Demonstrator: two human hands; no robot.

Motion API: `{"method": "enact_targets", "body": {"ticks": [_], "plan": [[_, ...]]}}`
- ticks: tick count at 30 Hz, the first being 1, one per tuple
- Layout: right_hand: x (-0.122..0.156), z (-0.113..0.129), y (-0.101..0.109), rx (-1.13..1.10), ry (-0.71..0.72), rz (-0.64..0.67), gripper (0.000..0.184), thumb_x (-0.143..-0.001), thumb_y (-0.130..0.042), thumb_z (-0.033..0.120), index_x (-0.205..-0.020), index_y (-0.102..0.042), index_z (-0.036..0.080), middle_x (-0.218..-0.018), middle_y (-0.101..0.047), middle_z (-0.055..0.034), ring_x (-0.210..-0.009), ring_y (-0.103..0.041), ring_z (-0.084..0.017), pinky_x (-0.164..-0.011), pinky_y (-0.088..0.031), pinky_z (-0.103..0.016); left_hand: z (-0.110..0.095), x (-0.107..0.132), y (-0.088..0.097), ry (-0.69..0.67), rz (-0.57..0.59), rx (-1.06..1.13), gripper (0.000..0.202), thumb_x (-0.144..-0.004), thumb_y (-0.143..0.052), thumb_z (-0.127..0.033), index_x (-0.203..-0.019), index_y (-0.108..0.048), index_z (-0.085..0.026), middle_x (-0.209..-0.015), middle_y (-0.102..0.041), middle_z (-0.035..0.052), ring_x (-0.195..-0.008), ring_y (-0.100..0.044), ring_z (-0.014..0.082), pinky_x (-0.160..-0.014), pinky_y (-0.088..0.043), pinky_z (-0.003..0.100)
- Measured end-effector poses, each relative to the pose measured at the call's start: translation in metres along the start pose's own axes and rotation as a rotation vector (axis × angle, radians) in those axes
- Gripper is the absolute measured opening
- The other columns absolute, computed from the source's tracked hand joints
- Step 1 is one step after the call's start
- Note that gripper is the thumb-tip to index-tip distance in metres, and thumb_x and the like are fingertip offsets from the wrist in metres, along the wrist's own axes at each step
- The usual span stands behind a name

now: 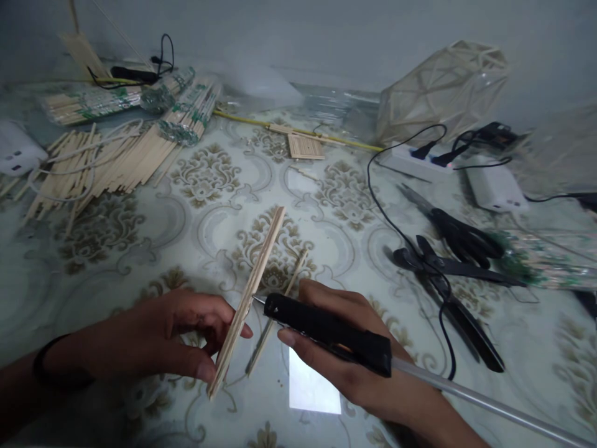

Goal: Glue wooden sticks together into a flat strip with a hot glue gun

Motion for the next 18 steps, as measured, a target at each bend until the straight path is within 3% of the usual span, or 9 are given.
{"method": "enact_targets", "body": {"ticks": [9,14,18], "plan": [[0.0053,0.0046,0.0009,0.111,-0.016,-0.132,0.021,-0.102,-0.080,0.046,-0.086,-0.077,0.031,-0.063,-0.065,0.0027,-0.053,-0.062,-0.019,-0.049,-0.052,-0.031,-0.0016,0.0004,-0.0013,-0.006,0.016,-0.006,0.024,-0.091,-0.090,-0.023,-0.113,-0.083,-0.020,-0.097,-0.081,0.0004,-0.088,-0.070,0.0158,-0.089,-0.056,0.028],[0.0013,0.0032,0.0025,0.087,0.040,-0.069,0.027,-0.105,-0.075,0.047,-0.081,-0.076,0.032,-0.061,-0.064,0.0029,-0.048,-0.059,-0.018,-0.045,-0.050,-0.031,-0.0021,0.0012,-0.0007,-0.003,0.021,-0.019,0.017,-0.091,-0.090,-0.023,-0.106,-0.082,-0.021,-0.094,-0.079,-0.0018,-0.089,-0.069,0.0147,-0.089,-0.054,0.027],[0.0000,0.0003,0.0041,0.076,0.043,-0.077,0.022,-0.104,-0.076,0.046,-0.086,-0.079,0.034,-0.063,-0.067,0.0024,-0.049,-0.062,-0.020,-0.044,-0.048,-0.033,0.0012,0.0014,0.0001,0.002,0.030,-0.021,0.023,-0.092,-0.091,-0.026,-0.112,-0.082,-0.022,-0.098,-0.081,0.0001,-0.090,-0.069,0.0157,-0.089,-0.054,0.028]]}}
Point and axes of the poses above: each hand's wrist, its own x-axis away from the middle knuckle, its own y-axis out of the back of the hand, z = x × y, the point moved 1 cm from there along -x, towards the middle knuckle
